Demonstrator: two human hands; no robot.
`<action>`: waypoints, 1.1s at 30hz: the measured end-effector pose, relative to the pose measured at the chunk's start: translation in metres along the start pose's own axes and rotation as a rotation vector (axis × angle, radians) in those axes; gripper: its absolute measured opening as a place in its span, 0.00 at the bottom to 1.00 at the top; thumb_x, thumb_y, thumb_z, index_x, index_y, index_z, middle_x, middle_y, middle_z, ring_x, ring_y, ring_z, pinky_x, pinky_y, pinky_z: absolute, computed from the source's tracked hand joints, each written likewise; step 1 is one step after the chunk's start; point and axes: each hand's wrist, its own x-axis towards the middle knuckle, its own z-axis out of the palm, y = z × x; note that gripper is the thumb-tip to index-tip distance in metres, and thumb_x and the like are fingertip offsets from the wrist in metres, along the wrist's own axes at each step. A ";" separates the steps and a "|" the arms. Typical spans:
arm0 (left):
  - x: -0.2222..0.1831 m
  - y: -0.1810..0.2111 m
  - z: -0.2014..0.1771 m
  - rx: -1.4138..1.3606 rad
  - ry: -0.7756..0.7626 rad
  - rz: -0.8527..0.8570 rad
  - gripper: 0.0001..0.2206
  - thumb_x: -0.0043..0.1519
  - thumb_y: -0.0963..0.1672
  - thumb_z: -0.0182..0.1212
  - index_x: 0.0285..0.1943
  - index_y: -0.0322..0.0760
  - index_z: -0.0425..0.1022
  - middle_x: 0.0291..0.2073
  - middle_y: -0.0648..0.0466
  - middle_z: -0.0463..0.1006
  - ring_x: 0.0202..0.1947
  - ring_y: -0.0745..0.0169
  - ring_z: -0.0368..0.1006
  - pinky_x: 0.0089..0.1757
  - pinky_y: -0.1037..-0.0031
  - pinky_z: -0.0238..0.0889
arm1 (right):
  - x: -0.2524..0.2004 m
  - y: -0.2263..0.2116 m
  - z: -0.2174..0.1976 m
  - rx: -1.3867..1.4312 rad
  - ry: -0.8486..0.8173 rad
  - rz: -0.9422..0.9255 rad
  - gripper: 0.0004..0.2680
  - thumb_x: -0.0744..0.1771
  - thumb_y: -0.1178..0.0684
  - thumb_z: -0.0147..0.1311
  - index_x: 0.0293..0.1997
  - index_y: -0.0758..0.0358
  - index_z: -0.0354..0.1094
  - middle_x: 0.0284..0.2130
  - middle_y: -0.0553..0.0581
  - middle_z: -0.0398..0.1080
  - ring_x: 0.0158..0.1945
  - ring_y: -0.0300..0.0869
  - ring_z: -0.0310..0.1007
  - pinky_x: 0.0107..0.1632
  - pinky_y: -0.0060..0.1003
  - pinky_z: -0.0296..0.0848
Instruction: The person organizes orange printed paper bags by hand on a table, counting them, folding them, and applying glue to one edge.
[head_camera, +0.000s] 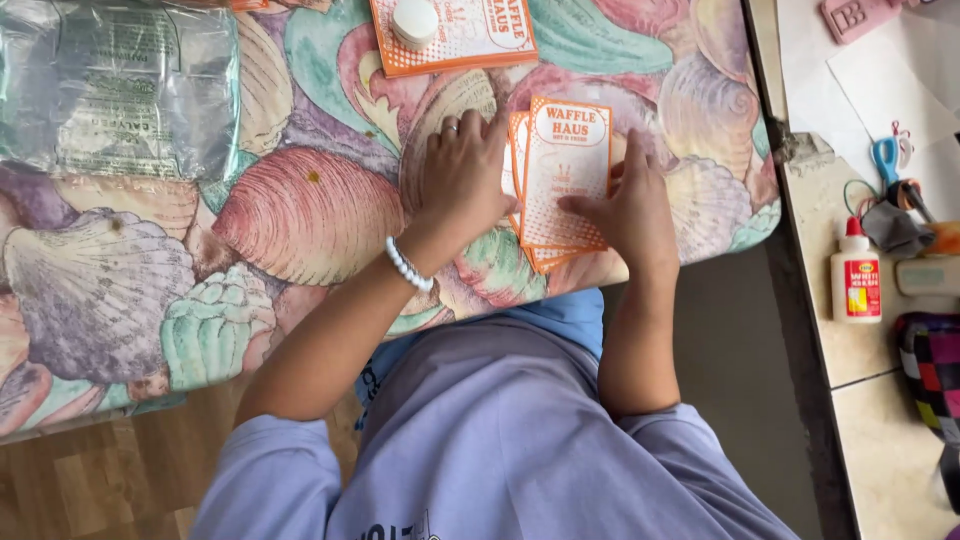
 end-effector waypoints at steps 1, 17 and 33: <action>0.006 -0.006 0.008 -0.019 0.005 -0.025 0.51 0.39 0.50 0.86 0.72 0.31 0.62 0.45 0.40 0.72 0.48 0.39 0.69 0.46 0.54 0.62 | 0.004 0.004 0.001 0.028 0.001 0.003 0.44 0.56 0.46 0.79 0.73 0.79 0.47 0.46 0.71 0.69 0.46 0.62 0.77 0.48 0.52 0.76; 0.000 -0.027 0.011 -1.609 0.220 -0.291 0.31 0.42 0.28 0.72 0.56 0.36 0.77 0.42 0.48 0.81 0.39 0.64 0.77 0.39 0.74 0.77 | 0.009 -0.017 0.004 0.834 -0.009 0.025 0.08 0.65 0.51 0.64 0.44 0.60 0.74 0.40 0.47 0.78 0.43 0.29 0.74 0.43 0.26 0.72; -0.006 -0.090 -0.032 -1.464 0.379 -0.174 0.32 0.43 0.32 0.81 0.55 0.36 0.70 0.47 0.45 0.83 0.45 0.60 0.80 0.48 0.69 0.79 | 0.038 -0.049 0.045 1.094 -0.288 0.105 0.12 0.67 0.51 0.59 0.53 0.65 0.69 0.39 0.52 0.76 0.23 0.37 0.71 0.13 0.29 0.67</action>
